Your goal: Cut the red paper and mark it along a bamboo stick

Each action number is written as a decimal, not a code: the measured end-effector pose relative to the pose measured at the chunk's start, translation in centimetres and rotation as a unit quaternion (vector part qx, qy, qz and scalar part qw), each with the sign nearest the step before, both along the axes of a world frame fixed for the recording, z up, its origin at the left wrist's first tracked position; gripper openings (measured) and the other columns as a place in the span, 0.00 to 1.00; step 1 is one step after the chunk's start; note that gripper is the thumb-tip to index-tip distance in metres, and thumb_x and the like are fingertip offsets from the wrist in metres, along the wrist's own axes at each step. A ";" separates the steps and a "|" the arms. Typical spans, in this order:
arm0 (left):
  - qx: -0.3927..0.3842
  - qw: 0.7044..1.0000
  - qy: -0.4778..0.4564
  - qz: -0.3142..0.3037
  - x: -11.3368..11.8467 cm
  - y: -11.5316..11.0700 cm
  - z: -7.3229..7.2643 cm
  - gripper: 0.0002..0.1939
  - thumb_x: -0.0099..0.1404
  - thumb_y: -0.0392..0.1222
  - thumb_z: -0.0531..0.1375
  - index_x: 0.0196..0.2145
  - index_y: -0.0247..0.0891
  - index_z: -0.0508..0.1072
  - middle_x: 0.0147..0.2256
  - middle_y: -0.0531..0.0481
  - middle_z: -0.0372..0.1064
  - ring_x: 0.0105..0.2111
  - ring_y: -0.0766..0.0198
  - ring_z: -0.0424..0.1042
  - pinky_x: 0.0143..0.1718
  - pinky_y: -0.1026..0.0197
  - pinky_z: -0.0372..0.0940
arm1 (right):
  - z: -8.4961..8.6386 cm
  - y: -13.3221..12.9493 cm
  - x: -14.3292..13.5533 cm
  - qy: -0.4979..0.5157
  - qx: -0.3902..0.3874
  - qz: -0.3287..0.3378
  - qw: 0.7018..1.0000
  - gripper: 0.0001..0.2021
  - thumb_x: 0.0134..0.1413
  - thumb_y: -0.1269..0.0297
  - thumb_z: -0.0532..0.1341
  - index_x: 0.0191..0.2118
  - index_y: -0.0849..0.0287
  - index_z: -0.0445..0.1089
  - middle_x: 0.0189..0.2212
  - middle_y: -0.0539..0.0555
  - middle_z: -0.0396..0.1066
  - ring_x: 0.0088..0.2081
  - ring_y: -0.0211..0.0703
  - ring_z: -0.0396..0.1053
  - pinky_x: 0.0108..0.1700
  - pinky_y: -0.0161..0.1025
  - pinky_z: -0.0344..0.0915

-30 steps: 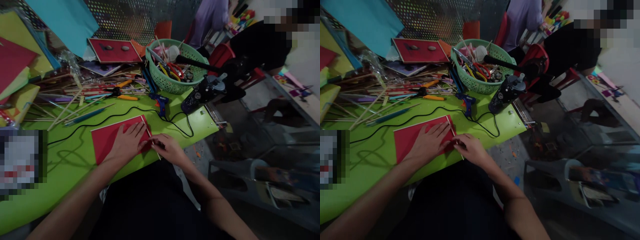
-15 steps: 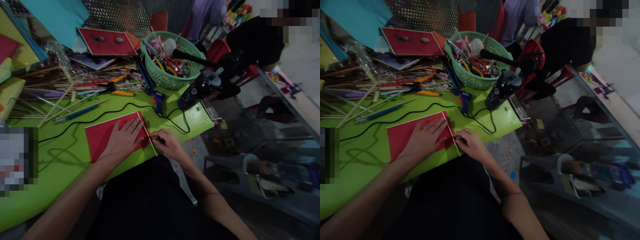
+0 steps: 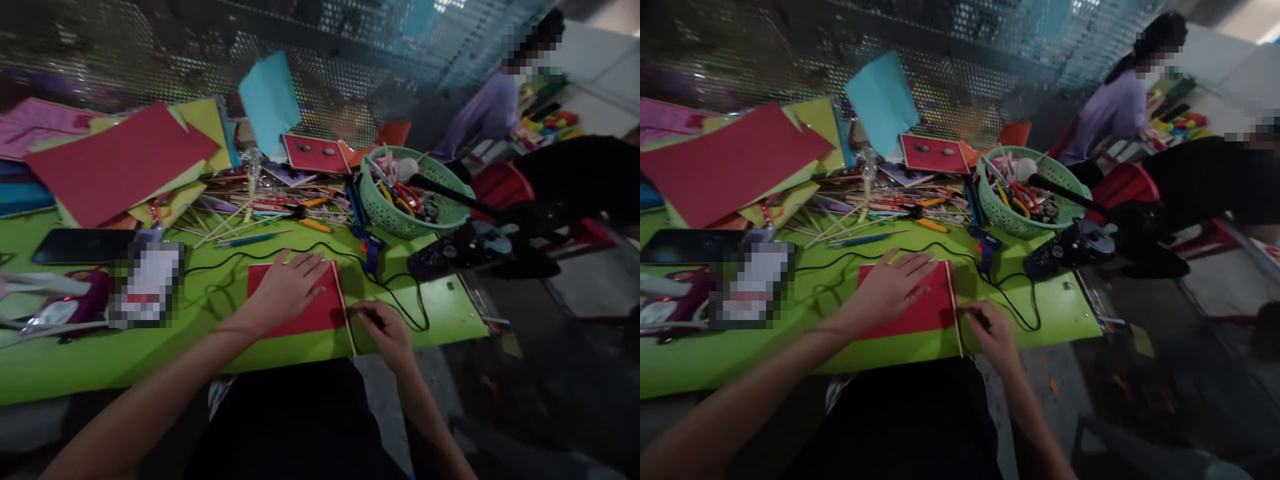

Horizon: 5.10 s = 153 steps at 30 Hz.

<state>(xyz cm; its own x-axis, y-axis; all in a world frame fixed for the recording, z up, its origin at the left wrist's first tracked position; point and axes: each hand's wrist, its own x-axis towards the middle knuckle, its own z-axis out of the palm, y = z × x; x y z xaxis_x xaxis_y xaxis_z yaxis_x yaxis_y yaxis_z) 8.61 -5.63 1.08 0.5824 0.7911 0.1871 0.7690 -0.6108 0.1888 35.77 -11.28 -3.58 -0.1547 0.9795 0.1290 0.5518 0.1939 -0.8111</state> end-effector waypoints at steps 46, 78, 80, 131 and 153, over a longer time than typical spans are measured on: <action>0.036 0.950 0.128 0.282 -7.6 4.7 -0.5 0.19 0.69 0.28 0.48 0.40 0.36 0.78 0.44 0.35 0.77 0.47 0.42 0.74 0.51 0.40 0.63 | -0.7 -0.3 0.4 0.052 0.007 0.003 0.999 0.07 0.64 0.62 0.62 0.41 0.53 0.79 0.35 0.53 0.77 0.37 0.45 0.74 0.40 0.40 0.68; -0.152 0.977 -0.146 0.029 3.3 -3.9 0.1 0.16 0.76 0.46 0.51 0.54 0.41 0.72 0.53 0.42 0.77 0.53 0.50 0.76 0.54 0.47 0.70 | 2.2 1.1 -2.0 -0.024 0.197 -0.006 0.980 0.10 0.66 0.59 0.61 0.50 0.51 0.73 0.43 0.55 0.79 0.43 0.49 0.77 0.47 0.47 0.74; -0.124 0.989 -0.077 0.027 2.8 -2.5 -0.5 0.21 0.77 0.45 0.49 0.61 0.38 0.70 0.59 0.39 0.73 0.58 0.46 0.72 0.59 0.42 0.66 | 2.4 1.2 -1.6 0.083 0.111 -0.014 0.990 0.14 0.65 0.51 0.60 0.51 0.51 0.71 0.44 0.56 0.79 0.41 0.48 0.77 0.47 0.46 0.74; -0.068 0.996 0.037 -0.053 2.8 0.4 -3.6 0.30 0.75 0.49 0.52 0.70 0.40 0.60 0.69 0.40 0.58 0.68 0.46 0.59 0.66 0.36 0.53 | 2.6 8.9 -2.7 0.073 0.034 -0.032 0.996 0.09 0.64 0.58 0.60 0.33 0.55 0.70 0.28 0.48 0.71 0.31 0.40 0.66 0.36 0.38 0.60; -0.062 0.995 0.054 -0.062 2.7 0.6 -3.5 0.28 0.75 0.45 0.50 0.69 0.38 0.60 0.70 0.42 0.58 0.69 0.47 0.58 0.65 0.37 0.54 | 2.8 8.8 -2.5 0.048 0.030 -0.029 0.998 0.09 0.62 0.60 0.60 0.30 0.55 0.67 0.25 0.46 0.68 0.29 0.38 0.63 0.34 0.37 0.57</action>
<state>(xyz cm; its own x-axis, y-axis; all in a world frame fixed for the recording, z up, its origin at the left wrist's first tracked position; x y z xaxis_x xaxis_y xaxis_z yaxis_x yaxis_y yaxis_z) 11.35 -5.02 -2.42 0.6878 0.7255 0.0244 0.7095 -0.6790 0.1886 33.31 -2.46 -0.81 -0.0816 0.9766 0.1990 0.4833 0.2134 -0.8490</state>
